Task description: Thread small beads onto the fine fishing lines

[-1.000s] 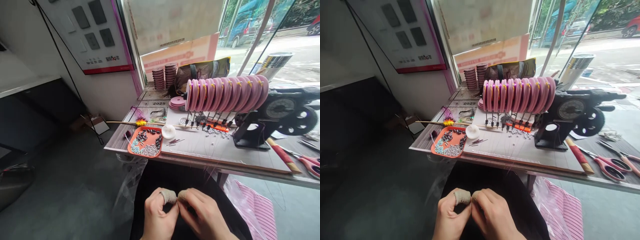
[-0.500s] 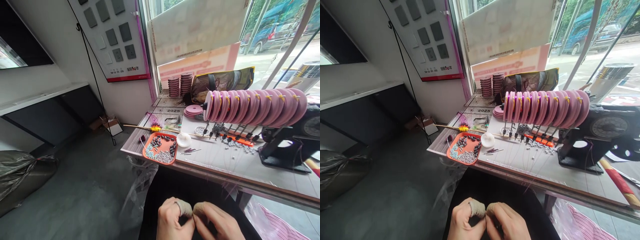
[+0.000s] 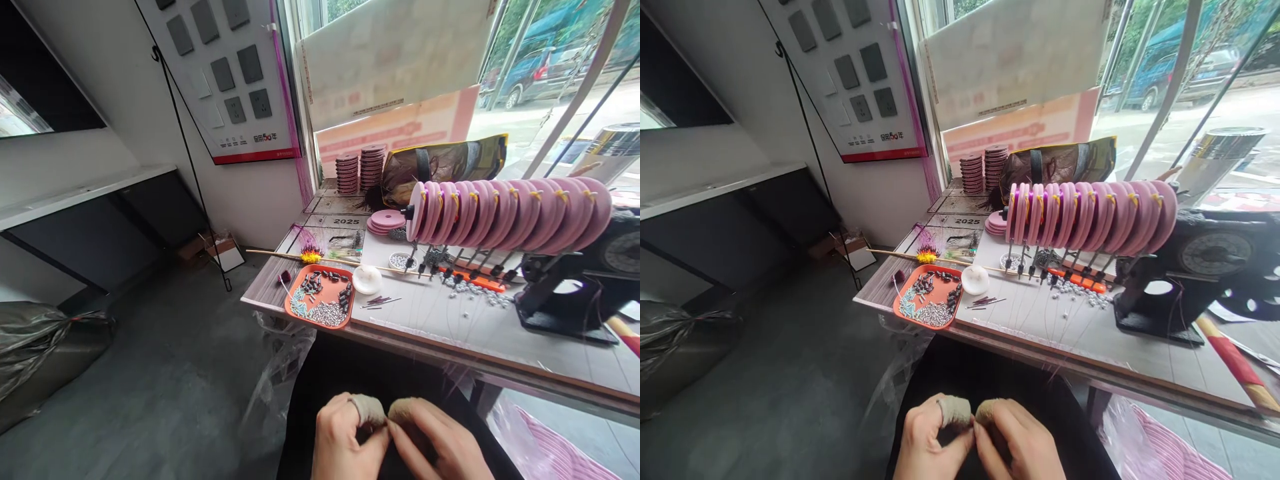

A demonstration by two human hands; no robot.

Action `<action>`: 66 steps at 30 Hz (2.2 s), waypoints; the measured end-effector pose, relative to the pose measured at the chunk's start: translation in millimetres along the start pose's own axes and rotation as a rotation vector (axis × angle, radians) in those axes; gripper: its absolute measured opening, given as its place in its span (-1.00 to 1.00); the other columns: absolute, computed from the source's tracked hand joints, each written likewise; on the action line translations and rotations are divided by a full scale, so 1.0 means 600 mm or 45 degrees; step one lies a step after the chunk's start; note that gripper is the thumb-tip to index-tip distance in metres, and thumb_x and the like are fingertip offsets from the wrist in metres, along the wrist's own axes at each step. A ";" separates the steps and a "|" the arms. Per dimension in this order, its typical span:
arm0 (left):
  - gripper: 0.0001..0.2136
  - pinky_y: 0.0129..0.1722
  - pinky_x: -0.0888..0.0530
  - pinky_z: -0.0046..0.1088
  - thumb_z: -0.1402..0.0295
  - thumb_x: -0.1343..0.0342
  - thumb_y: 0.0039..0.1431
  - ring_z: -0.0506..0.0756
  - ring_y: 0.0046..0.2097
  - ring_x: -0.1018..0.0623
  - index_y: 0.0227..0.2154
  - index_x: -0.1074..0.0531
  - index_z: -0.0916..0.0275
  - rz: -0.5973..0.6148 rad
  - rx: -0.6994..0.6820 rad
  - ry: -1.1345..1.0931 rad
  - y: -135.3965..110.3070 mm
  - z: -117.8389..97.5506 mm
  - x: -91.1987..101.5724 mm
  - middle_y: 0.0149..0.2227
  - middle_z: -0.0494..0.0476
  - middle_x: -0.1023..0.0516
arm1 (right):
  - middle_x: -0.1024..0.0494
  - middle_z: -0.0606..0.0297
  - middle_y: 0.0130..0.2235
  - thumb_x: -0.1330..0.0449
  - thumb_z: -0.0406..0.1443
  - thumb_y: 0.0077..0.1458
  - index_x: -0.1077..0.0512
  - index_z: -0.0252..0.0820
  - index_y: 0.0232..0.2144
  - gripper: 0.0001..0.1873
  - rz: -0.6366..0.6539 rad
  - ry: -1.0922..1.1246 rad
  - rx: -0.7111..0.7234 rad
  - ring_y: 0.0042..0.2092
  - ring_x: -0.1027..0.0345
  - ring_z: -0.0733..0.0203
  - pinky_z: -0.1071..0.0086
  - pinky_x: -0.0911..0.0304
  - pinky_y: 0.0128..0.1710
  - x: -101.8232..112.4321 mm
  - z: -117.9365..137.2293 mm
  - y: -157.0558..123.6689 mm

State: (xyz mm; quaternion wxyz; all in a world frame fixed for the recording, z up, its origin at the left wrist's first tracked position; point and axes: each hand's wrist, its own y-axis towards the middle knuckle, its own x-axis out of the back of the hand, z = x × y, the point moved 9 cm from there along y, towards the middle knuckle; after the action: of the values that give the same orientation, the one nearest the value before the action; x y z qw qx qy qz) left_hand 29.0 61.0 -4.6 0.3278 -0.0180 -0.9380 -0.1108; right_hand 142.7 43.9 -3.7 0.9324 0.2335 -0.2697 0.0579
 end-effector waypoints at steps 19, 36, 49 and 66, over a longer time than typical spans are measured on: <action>-0.76 -0.33 -0.48 -0.44 0.45 -0.19 -0.06 0.04 -0.46 -0.53 -0.25 -0.46 0.20 0.033 0.071 -0.171 0.008 0.004 0.005 -0.53 -0.04 -0.51 | -0.52 0.25 -0.44 -0.10 -0.27 0.11 -0.43 -0.22 -0.45 -0.82 -0.097 0.384 -0.334 -0.39 -0.39 0.25 0.47 -0.28 -0.39 0.021 -0.026 0.008; -0.70 -0.27 -0.50 -0.39 0.51 -0.18 -0.13 0.09 -0.33 -0.55 -0.24 -0.47 0.19 0.156 0.136 -0.170 0.012 -0.006 0.005 -0.38 0.04 -0.57 | -0.46 0.29 -0.46 -0.08 -0.27 0.12 -0.39 -0.25 -0.48 -0.80 -0.080 0.570 -0.487 -0.39 -0.31 0.27 0.47 -0.23 -0.38 0.019 -0.042 0.004; -0.89 -0.30 -0.51 -0.40 0.43 -0.21 -0.11 0.13 -0.36 -0.58 -0.44 -0.56 0.27 0.176 0.374 -0.572 0.019 0.020 -0.016 -0.44 0.13 -0.62 | -0.48 0.26 -0.44 -0.05 -0.33 0.16 -0.42 -0.21 -0.40 -0.84 -0.190 0.247 -0.265 -0.40 -0.37 0.27 0.47 -0.27 -0.41 0.044 -0.015 0.008; -0.90 -0.33 -0.49 -0.44 0.36 -0.25 -0.12 0.10 -0.39 -0.55 -0.51 -0.53 0.28 0.071 0.368 -0.599 0.013 0.025 -0.011 -0.48 0.09 -0.60 | -0.44 0.28 -0.52 0.05 -0.32 0.23 -0.41 -0.20 -0.40 -0.73 -0.138 -0.178 -0.051 -0.48 -0.26 0.27 0.42 -0.17 -0.48 0.038 0.017 0.014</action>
State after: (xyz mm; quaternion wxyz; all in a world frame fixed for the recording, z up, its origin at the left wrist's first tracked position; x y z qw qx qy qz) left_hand 25.9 71.9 -18.9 0.1032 -0.0219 -0.9936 0.0405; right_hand 155.1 46.5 19.3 0.9176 0.2324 -0.3220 -0.0146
